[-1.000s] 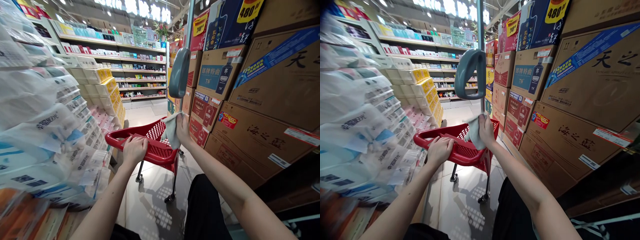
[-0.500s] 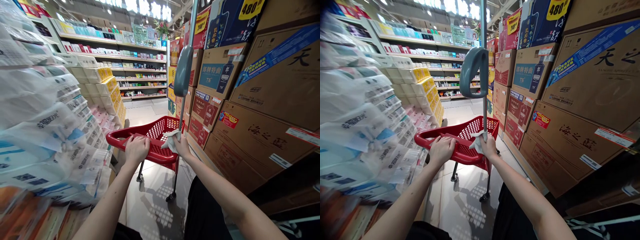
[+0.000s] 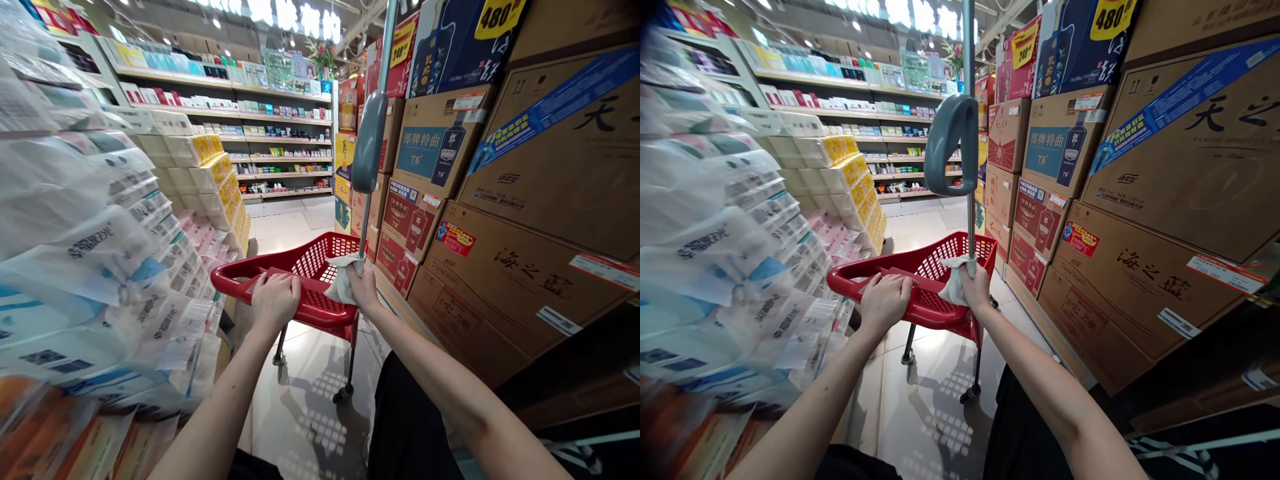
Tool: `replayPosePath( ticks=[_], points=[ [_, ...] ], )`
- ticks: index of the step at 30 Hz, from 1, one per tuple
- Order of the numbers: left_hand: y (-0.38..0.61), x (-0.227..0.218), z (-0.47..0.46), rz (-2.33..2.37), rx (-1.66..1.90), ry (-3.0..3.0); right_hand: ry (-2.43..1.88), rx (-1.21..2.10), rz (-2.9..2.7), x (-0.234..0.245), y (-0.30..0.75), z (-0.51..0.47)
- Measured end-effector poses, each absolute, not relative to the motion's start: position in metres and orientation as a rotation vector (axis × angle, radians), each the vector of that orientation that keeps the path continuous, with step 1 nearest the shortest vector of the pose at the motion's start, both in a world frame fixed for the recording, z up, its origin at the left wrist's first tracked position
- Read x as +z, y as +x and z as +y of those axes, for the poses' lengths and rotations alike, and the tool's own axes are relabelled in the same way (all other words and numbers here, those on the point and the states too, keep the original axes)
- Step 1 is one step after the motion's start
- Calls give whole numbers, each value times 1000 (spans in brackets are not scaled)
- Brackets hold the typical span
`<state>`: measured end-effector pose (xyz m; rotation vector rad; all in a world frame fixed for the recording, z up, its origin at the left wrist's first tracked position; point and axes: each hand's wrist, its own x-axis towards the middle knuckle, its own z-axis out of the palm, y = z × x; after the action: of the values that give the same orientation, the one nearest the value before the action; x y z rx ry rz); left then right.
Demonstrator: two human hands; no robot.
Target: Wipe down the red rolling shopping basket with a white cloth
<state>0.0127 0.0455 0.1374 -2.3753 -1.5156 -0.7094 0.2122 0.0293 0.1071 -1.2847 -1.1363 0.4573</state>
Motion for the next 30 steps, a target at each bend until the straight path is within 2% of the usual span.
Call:
replayPosePath(
  ticks=[6,8,14,17,21,30],
  points=[
    [17,138,51,-1508,-731,-2371,-1103,323,-1059,165,216,50],
    [20,138,53,-1516,-750,-2355,-1074,275,-1085,171,219,53],
    [31,133,59,-1565,-762,-2290,-1272,464,-1288,113,236,51],
    [38,131,60,-1588,-751,-2260,-1490,458,-1346,94,245,50],
    [48,131,58,-1618,-739,-2218,-1795,371,-1454,102,255,48],
    [51,135,56,-1648,-730,-2215,-2048,203,-1524,111,248,19]
  ],
)
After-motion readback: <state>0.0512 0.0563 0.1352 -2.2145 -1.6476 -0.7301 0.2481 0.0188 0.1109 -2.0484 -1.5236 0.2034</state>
